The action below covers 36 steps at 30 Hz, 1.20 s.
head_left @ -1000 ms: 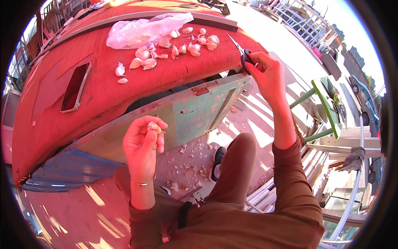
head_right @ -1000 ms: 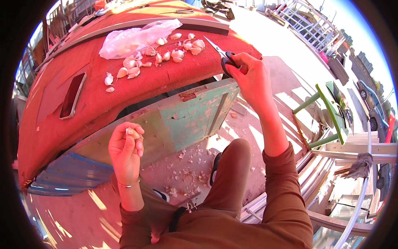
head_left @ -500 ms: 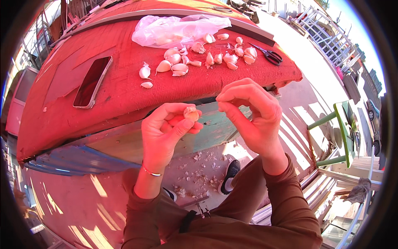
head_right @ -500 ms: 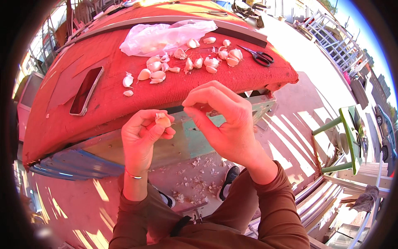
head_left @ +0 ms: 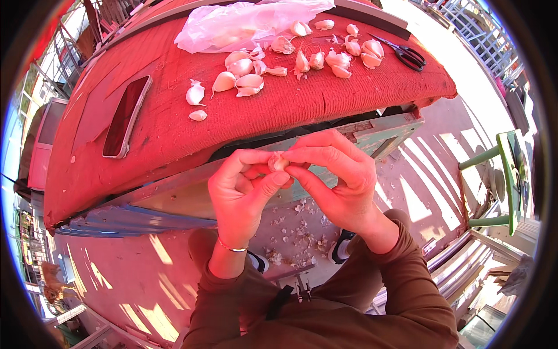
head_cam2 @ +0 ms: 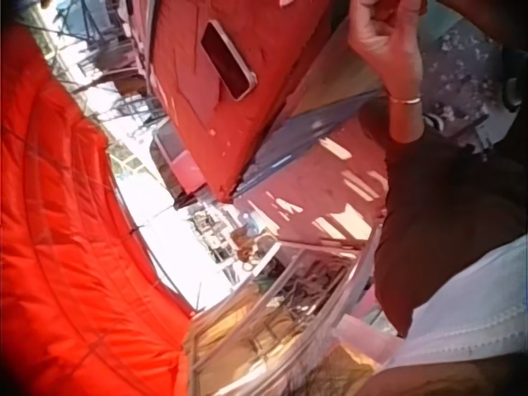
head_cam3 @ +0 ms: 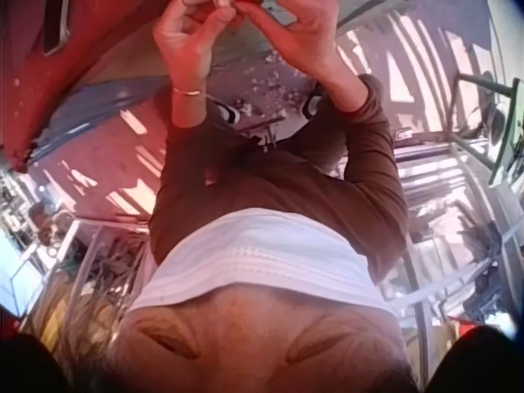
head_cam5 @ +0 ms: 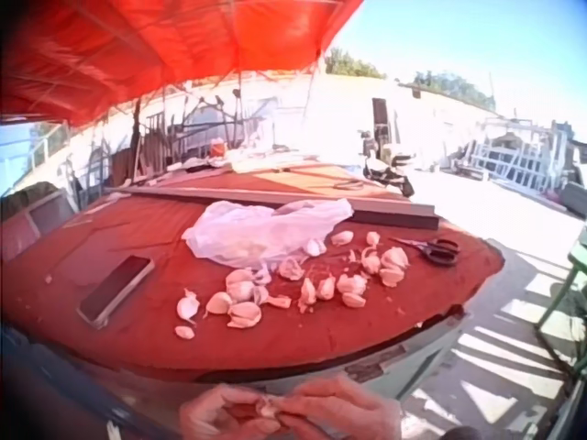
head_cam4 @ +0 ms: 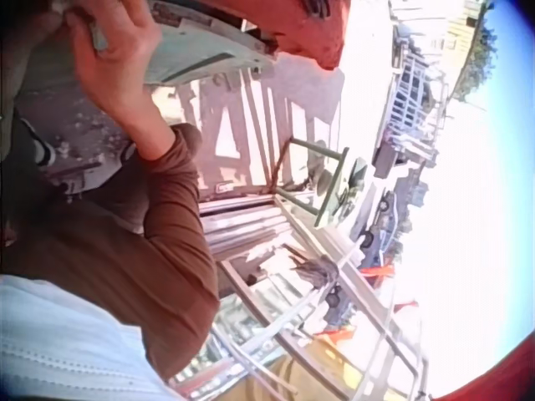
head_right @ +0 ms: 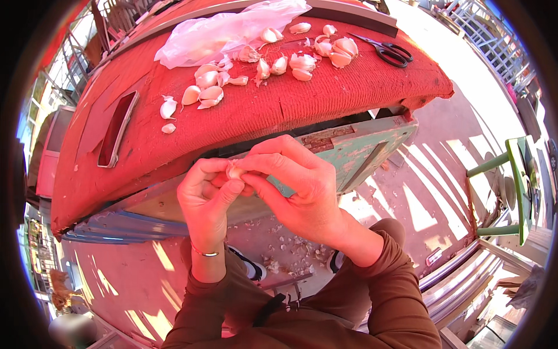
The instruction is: The person peels garlic cloves by hand and uses scissors to trim the ends. The peeled cloves are placed on a red cloth-covered surface while the skins are discarded below.
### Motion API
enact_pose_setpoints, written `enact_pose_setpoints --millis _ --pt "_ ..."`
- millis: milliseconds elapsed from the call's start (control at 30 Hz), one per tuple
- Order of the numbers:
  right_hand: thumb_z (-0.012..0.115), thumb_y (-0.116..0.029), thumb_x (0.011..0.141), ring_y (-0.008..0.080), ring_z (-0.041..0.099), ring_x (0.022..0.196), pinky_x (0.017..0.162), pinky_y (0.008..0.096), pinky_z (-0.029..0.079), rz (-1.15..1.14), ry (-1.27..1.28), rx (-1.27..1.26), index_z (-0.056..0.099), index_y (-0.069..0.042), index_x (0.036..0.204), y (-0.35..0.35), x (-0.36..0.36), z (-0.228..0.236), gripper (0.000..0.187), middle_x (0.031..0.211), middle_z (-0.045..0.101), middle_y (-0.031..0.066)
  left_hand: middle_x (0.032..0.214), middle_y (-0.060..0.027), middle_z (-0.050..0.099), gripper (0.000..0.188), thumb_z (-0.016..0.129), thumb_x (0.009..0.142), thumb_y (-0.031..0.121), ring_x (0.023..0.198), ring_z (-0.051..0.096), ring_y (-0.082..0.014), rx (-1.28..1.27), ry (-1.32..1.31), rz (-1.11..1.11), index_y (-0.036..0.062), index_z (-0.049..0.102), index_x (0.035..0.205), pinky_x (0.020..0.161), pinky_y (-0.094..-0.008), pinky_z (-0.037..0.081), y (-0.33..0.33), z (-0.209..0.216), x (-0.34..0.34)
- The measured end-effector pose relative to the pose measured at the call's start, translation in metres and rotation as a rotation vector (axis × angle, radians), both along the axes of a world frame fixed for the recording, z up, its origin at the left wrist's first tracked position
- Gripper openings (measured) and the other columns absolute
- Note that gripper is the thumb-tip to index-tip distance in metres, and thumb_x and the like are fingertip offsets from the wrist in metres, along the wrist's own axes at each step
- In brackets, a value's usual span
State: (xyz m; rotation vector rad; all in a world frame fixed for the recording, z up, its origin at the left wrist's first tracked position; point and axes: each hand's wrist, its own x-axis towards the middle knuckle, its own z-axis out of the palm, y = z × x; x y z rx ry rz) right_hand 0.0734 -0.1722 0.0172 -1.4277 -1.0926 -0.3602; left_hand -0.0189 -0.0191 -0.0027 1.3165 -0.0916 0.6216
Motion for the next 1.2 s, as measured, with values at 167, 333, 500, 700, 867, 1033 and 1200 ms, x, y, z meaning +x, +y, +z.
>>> enact_pose_setpoints --millis 167,333,500,700,867,1033,1200 --pt "0.080 0.010 0.082 0.0219 0.073 0.087 0.074 0.0322 0.058 0.036 0.015 0.003 0.075 -0.003 0.101 -0.002 0.007 -0.004 0.023 0.102 0.071 0.0111 0.107 -0.0131 0.074 0.022 0.078 0.094 -0.005 0.092 0.074 -0.0180 0.011 0.009 0.026 -0.0066 0.066 0.112 0.082 -0.0315 0.063 -0.003 0.003 0.002" --pt "0.080 0.010 0.081 0.0230 0.071 0.087 0.074 0.0331 0.057 0.087 0.068 0.011 0.072 -0.002 0.099 -0.002 0.007 -0.006 0.023 0.099 0.070 0.0119 0.108 -0.0121 0.072 0.023 0.077 0.092 -0.009 0.098 0.072 -0.0175 0.065 -0.021 0.044 -0.0074 0.065 0.112 0.086 -0.0330 0.064 -0.002 0.000 0.003" --pt "0.079 0.008 0.081 0.0247 0.070 0.085 0.073 0.0336 0.056 0.081 -0.001 -0.032 0.069 -0.002 0.099 -0.004 0.011 -0.005 0.022 0.098 0.068 0.0121 0.108 -0.0113 0.071 0.024 0.077 0.092 -0.009 0.100 0.072 -0.0178 0.094 -0.015 0.053 -0.0076 0.065 0.112 0.087 -0.0338 0.064 -0.004 0.001 0.003" --pt "0.074 0.009 0.081 0.0251 0.071 0.087 0.076 0.0339 0.057 0.124 -0.024 -0.004 0.064 -0.002 0.096 0.001 0.009 -0.009 0.021 0.099 0.068 0.0113 0.111 -0.0123 0.072 0.020 0.074 0.098 -0.001 0.097 0.073 -0.0184 -0.019 0.048 -0.006 -0.0051 0.065 0.115 0.085 -0.0342 0.062 0.000 -0.002 0.004" --pt "0.071 0.009 0.082 0.0240 0.070 0.089 0.081 0.0343 0.057 0.205 0.006 0.002 0.061 -0.002 0.093 -0.001 0.011 -0.006 0.018 0.100 0.069 0.0116 0.108 -0.0134 0.074 0.018 0.069 0.103 0.005 0.090 0.075 -0.0210 -0.132 0.088 -0.047 -0.0048 0.066 0.118 0.081 -0.0351 0.063 0.002 0.001 0.003" --pt "0.068 0.008 0.083 0.0195 0.068 0.090 0.081 0.0325 0.055 0.383 0.247 0.013 0.058 -0.001 0.093 -0.012 0.016 -0.002 0.016 0.099 0.068 0.0117 0.107 -0.0153 0.075 0.024 0.067 0.104 0.008 0.086 0.075 -0.0218 -0.127 0.067 -0.035 -0.0058 0.067 0.125 0.076 -0.0345 0.062 0.003 0.003 0.000" --pt "0.068 0.009 0.082 0.0172 0.067 0.086 0.074 0.0303 0.053 0.253 0.215 -0.144 0.060 0.001 0.092 -0.020 0.023 0.002 0.015 0.098 0.066 0.0114 0.108 -0.0176 0.075 0.029 0.067 0.105 0.011 0.084 0.074 -0.0210 -0.006 0.113 0.045 -0.0068 0.066 0.128 0.075 -0.0339 0.062 0.008 0.006 -0.004"
